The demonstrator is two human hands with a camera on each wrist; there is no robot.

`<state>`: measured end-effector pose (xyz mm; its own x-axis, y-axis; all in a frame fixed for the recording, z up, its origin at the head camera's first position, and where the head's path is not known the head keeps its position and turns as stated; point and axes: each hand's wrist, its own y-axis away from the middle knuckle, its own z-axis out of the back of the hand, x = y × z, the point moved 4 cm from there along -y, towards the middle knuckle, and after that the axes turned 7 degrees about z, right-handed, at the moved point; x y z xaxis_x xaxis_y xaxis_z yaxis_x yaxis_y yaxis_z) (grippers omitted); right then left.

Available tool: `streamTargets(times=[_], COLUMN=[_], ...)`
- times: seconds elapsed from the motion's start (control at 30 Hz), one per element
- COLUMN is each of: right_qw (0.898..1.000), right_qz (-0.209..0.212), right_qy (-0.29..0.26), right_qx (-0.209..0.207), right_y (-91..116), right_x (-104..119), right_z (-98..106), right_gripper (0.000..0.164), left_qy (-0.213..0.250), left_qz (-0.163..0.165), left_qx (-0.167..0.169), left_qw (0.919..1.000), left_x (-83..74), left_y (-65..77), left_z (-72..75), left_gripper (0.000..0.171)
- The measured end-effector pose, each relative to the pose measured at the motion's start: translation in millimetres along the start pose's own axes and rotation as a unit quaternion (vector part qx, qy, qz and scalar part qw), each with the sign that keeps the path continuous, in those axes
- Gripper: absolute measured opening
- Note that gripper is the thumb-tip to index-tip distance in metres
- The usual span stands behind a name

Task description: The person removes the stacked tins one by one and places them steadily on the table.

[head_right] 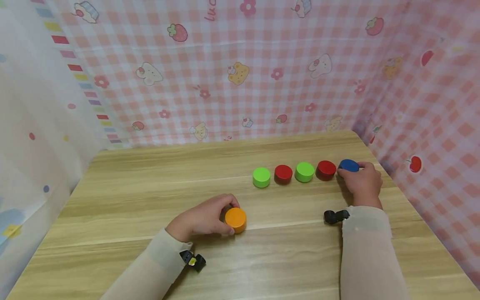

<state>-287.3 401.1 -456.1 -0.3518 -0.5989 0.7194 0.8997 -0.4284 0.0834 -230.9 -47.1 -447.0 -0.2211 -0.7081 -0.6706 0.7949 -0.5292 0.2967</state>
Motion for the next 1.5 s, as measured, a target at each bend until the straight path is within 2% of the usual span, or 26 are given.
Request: streamTargets(times=[0.17, 0.3, 0.67, 0.8, 0.93, 1.27, 1.5], right_qw=[1.000, 1.000, 1.000, 1.000, 1.000, 1.000, 1.000], right_qz=[0.001, 0.002, 0.001, -0.001, -0.001, -0.002, 0.000], right_qy=[0.005, 0.009, 0.010, 0.008, 0.003, 0.007, -0.003], right_qx=[-0.001, -0.002, 0.001, 0.003, 0.002, 0.007, 0.012], right_y=[2, 3, 3, 3, 2, 3, 2], right_x=[0, 2, 2, 1, 3, 8, 6], right_z=[-2, -4, -7, -11, -14, -17, -16], right_gripper=[0.090, 0.090, 0.088, 0.089, 0.090, 0.090, 0.092], left_qy=[-0.006, -0.016, -0.042, -0.060, -0.062, -0.071, -0.067], left_qz=[-0.001, 0.005, 0.073, 0.104, 0.128, 0.162, 0.167], left_qx=[-0.026, -0.056, -0.144, -0.154, -0.161, -0.174, -0.170], left_qw=[0.9997, 0.9983, 0.9859, 0.9808, 0.9767, 0.9687, 0.9690], left_x=[0.2, -0.1, -4.8, 0.0, 4.5, 13.4, 14.3], left_y=[-0.6, -7.3, -47.0, -60.5, -66.5, -68.6, -67.3], left_z=[9.9, 20.5, 47.1, 51.0, 52.9, 49.7, 49.6], left_gripper=[0.047, 0.049, 0.056, 0.058, 0.057, 0.058, 0.062])
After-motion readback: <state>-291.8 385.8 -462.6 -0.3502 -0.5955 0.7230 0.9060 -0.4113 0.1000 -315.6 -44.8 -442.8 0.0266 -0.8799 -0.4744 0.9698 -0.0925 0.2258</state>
